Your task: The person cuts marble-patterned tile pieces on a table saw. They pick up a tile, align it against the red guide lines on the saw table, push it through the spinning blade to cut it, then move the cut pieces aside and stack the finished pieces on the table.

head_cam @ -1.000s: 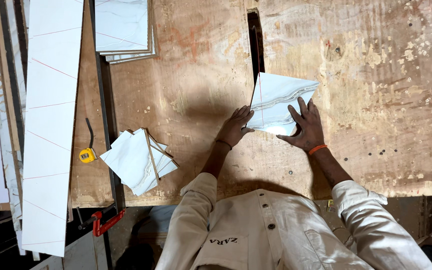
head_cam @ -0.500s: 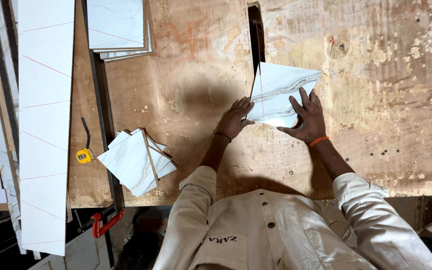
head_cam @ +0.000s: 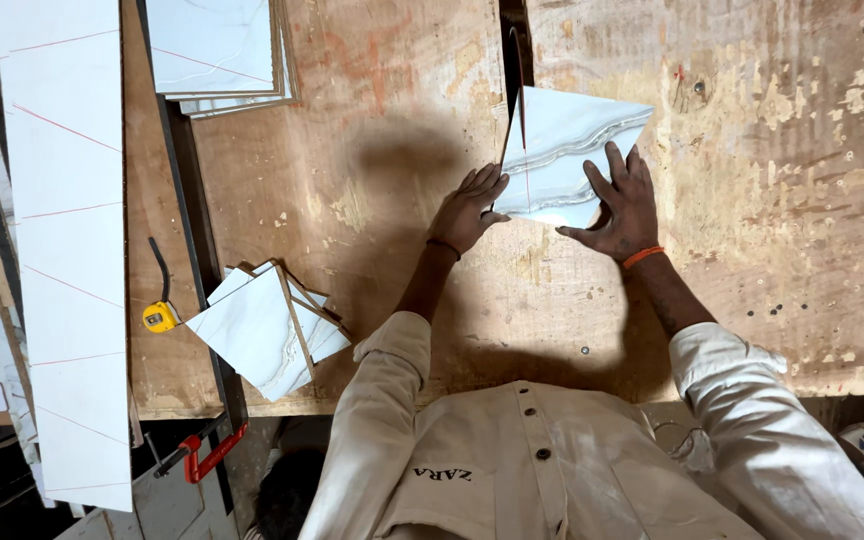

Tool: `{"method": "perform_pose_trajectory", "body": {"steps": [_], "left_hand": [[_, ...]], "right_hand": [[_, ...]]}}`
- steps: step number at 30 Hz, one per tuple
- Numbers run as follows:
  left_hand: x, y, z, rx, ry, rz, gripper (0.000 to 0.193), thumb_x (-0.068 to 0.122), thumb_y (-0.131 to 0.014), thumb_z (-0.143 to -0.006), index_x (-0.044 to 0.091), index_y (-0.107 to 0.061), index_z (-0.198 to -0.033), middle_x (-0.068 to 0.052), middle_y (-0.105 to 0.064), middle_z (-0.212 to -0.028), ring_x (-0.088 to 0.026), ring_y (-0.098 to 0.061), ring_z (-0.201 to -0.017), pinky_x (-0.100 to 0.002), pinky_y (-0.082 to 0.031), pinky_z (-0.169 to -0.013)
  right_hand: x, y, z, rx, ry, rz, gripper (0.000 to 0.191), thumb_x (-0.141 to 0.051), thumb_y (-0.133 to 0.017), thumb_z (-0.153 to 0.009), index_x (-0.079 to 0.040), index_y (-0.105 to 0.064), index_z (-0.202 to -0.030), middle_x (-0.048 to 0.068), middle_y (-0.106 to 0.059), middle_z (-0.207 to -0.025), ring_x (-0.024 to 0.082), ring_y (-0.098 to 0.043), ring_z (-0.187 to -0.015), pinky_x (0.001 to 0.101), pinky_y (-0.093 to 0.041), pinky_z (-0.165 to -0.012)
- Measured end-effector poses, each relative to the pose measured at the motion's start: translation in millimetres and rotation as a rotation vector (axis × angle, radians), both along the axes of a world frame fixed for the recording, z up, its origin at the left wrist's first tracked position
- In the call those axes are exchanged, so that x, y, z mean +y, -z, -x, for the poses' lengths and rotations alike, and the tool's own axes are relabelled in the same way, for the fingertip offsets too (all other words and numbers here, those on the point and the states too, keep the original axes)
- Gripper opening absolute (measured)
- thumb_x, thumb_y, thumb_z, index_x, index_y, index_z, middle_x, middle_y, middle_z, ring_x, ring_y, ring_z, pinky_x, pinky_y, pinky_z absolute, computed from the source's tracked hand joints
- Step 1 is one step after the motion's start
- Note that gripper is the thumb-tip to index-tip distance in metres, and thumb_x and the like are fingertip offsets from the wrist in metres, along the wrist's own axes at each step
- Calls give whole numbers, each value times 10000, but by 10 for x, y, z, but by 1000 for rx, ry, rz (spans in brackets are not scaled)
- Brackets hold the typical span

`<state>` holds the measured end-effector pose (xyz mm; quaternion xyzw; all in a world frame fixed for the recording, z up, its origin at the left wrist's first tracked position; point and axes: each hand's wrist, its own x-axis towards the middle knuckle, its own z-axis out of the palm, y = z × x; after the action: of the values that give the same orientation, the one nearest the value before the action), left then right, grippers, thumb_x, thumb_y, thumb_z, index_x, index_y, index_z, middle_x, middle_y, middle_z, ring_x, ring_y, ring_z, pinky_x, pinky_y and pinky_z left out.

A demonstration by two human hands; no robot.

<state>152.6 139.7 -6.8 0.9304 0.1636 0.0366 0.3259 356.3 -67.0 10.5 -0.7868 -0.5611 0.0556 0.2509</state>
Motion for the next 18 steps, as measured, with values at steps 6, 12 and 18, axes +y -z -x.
{"method": "perform_pose_trajectory", "body": {"steps": [6, 12, 18], "left_hand": [[200, -1, -149, -22, 14, -35, 745, 396, -767, -901, 131, -485, -1537, -64, -419, -1628, -222, -358, -1547, -379, -301, -1299], [382, -98, -336, 54, -40, 38, 772, 398, -770, -857, 164, -481, -1534, -70, -390, -1634, -268, -314, -1518, -395, -290, -1232], [614, -80, -512, 8, 12, 16, 777, 408, -764, -892, 143, -458, -1556, -79, -387, -1649, -245, -334, -1545, -397, -284, -1288]], "right_hand": [[182, -50, -110, 3, -14, -4, 1147, -677, -909, -683, -226, -446, -1630, 163, -258, -1743, 543, -254, -1569, 698, -253, -1274], [401, -104, -267, -3, -21, -42, 1096, -665, -915, -689, -248, -483, -1606, 150, -281, -1738, 528, -268, -1569, 702, -271, -1267], [689, -197, -372, -34, -15, -22, 1072, -674, -928, -695, -274, -517, -1601, 161, -281, -1746, 530, -264, -1572, 686, -266, -1263]]}}
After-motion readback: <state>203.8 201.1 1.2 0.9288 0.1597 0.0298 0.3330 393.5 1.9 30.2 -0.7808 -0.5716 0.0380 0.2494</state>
